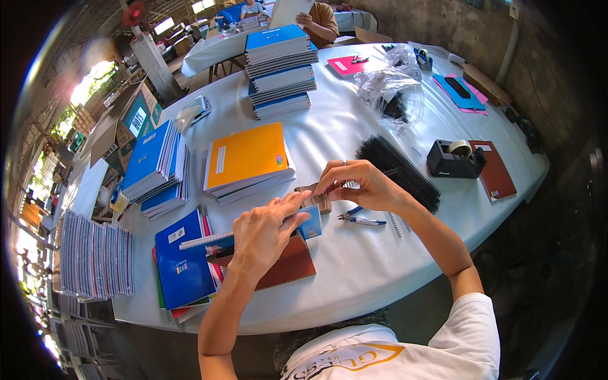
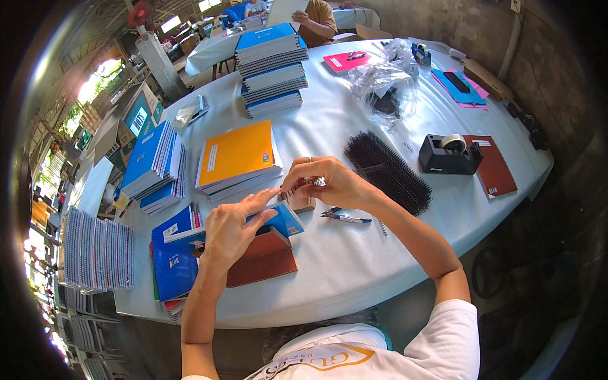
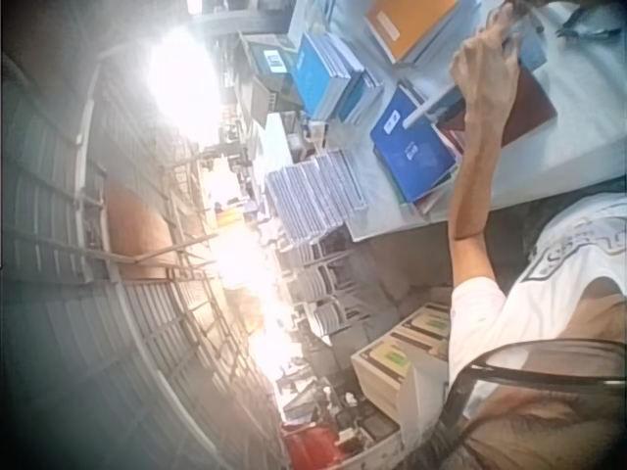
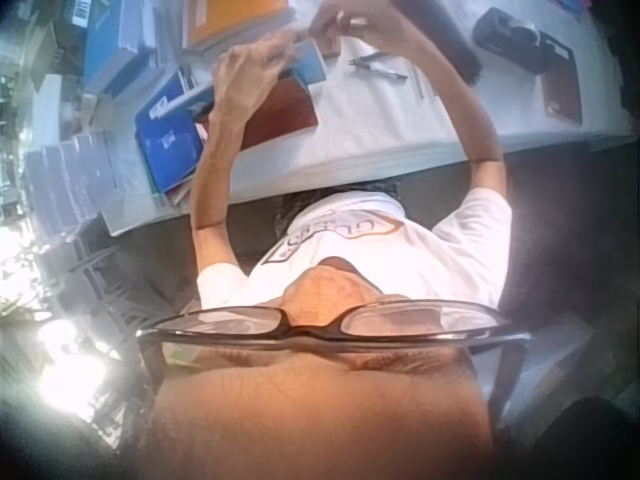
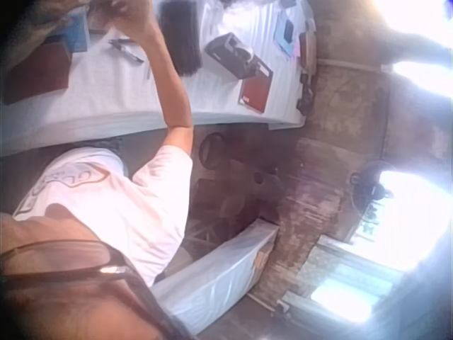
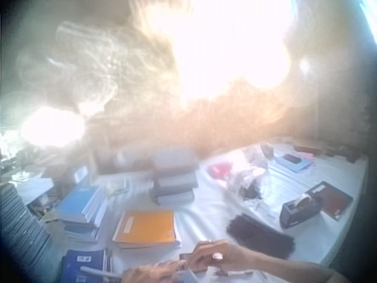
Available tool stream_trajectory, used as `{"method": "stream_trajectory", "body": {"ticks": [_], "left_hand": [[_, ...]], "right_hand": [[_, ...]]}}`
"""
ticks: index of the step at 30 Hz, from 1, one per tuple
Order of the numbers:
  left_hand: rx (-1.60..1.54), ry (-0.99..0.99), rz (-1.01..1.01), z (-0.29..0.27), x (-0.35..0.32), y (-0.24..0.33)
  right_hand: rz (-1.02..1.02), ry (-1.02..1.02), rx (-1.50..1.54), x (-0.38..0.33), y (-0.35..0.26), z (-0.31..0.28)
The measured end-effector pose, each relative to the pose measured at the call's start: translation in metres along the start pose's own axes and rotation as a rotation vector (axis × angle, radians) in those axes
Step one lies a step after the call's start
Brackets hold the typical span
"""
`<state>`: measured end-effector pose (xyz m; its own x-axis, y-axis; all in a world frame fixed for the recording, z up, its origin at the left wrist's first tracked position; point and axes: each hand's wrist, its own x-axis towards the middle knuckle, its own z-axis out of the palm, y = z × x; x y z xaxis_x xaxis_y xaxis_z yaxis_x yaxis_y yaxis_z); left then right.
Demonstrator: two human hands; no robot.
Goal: The person inserts a spiral coil through the pre-punched holes of a notebook, twists it through the length of the spine by hand, and trims the excess wire with shears.
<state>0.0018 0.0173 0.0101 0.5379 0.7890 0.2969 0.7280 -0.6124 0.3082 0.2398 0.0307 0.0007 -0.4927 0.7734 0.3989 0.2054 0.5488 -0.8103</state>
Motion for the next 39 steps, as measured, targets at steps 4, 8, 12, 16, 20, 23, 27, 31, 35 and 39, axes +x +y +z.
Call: {"method": "stream_trajectory", "body": {"ticks": [4, 8, 12, 16, 20, 23, 27, 31, 35, 39], "left_hand": [[0.021, -0.079, -0.031, -0.006, -0.001, 0.003], [0.027, -0.053, -0.044, -0.009, 0.000, 0.008], [-0.030, -0.070, -0.034, -0.011, -0.001, 0.005], [-0.046, -0.067, -0.022, -0.010, -0.005, 0.003], [-0.002, -0.082, -0.049, -0.013, -0.006, 0.009], [-0.013, -0.080, 0.022, -0.009, -0.007, 0.005], [0.062, -0.052, 0.050, -0.006, -0.010, 0.006], [0.122, 0.013, 0.132, 0.000, -0.013, 0.001], [-0.010, -0.047, -0.021, -0.007, -0.012, 0.011], [-0.004, -0.020, -0.003, -0.009, -0.014, 0.012]], "right_hand": [[-0.019, 0.058, -0.099, -0.002, -0.004, 0.003], [0.014, 0.112, -0.145, -0.003, -0.007, 0.004], [0.026, 0.070, -0.144, -0.007, -0.005, 0.007], [0.064, -0.077, -0.032, -0.010, -0.005, -0.001], [-0.058, -0.034, -0.059, -0.011, -0.013, 0.000], [-0.028, -0.107, -0.030, -0.016, -0.005, -0.003], [-0.087, -0.106, -0.027, -0.014, -0.002, -0.004], [-0.134, -0.118, -0.020, -0.013, 0.000, -0.003], [-0.230, -0.061, -0.152, -0.011, -0.003, 0.003], [-0.059, -0.082, -0.119, -0.020, 0.000, 0.008]]}}
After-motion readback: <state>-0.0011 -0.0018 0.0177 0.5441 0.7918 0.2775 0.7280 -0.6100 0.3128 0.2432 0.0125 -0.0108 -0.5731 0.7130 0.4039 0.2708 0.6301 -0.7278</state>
